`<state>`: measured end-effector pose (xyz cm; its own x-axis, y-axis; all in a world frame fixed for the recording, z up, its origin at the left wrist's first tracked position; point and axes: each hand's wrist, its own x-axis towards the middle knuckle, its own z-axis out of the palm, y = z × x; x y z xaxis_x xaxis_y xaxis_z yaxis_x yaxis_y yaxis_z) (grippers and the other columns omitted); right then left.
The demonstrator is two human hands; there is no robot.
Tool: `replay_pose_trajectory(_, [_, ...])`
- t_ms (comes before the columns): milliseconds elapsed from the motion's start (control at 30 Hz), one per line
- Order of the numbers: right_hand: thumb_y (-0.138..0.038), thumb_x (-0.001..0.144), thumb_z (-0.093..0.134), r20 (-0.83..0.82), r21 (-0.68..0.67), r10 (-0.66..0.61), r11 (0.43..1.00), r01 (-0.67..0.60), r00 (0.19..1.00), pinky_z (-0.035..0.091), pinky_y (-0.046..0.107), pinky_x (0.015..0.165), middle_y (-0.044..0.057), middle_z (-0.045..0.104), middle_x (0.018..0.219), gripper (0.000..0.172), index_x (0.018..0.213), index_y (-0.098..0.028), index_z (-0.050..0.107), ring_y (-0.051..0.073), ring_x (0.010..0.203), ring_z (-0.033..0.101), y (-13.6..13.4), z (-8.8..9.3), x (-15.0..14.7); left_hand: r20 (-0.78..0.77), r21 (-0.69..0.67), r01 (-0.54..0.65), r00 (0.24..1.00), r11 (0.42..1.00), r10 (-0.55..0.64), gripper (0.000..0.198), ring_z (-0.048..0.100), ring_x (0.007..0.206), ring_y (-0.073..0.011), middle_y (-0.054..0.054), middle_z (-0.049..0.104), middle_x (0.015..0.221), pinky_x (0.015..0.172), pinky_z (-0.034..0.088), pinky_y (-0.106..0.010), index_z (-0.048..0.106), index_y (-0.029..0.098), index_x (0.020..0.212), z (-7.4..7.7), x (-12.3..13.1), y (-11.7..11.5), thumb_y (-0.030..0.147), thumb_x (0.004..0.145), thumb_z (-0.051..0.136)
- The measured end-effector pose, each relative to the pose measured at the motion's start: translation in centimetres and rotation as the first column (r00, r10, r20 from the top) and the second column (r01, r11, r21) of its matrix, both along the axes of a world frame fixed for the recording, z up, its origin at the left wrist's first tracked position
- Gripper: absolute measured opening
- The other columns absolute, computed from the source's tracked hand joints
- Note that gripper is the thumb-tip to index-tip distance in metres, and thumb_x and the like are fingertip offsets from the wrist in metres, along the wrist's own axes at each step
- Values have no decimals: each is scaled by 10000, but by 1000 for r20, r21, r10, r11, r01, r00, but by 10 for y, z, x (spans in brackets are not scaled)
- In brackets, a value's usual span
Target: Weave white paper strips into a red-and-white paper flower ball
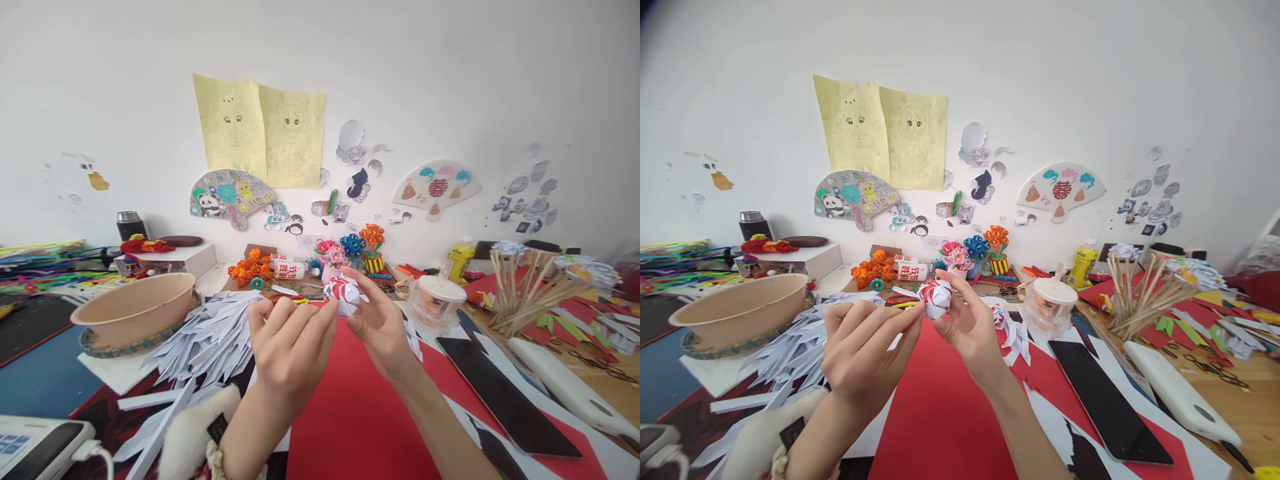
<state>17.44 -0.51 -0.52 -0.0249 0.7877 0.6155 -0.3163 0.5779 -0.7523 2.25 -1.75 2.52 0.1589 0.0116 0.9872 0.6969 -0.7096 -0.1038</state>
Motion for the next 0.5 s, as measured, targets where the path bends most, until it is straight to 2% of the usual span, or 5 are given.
replay_pose_trajectory(100, [-371, 794, 823, -3, -2, 30, 1000, -30, 1000, 485, 449, 1041, 89, 680, 1289, 585, 1333, -293, 611, 285, 1194, 626, -1, 1, 0, 59, -111, 52, 997, 992, -45, 125, 537, 588, -137, 45, 705, 643, 647, 309, -341, 690, 223, 829, 2, -1, 0, 102, 854, 708])
replay_pose_trajectory(200, [-359, 805, 814, 13, 4, 37, 999, -37, 999, 478, 447, 1047, 92, 646, 1343, 570, 1334, -295, 612, 288, 1213, 615, -1, 1, 1, 57, -215, 93, 995, 972, -83, 104, 549, 638, -147, 39, 704, 693, 665, 307, -341, 684, 224, 816, 5, -5, 1, 135, 868, 699])
replay_pose_trajectory(367, [-361, 837, 783, 57, 26, 41, 999, -42, 998, 434, 459, 1097, 84, 533, 1475, 560, 1362, -310, 594, 294, 1293, 555, 0, 2, 4, -31, -306, 84, 995, 948, -98, 117, 565, 664, -151, 42, 670, 689, 708, 294, -352, 676, 221, 810, 9, -10, 5, 157, 903, 644])
replay_pose_trajectory(500, [-353, 850, 768, 108, 54, 38, 998, -45, 993, 443, 456, 1084, 78, 530, 1460, 535, 1358, -326, 602, 295, 1298, 541, 2, 2, 8, -80, -318, 75, 991, 945, -105, 134, 558, 663, -150, 47, 658, 677, 707, 281, -351, 675, 223, 798, 11, -13, 8, 155, 905, 633])
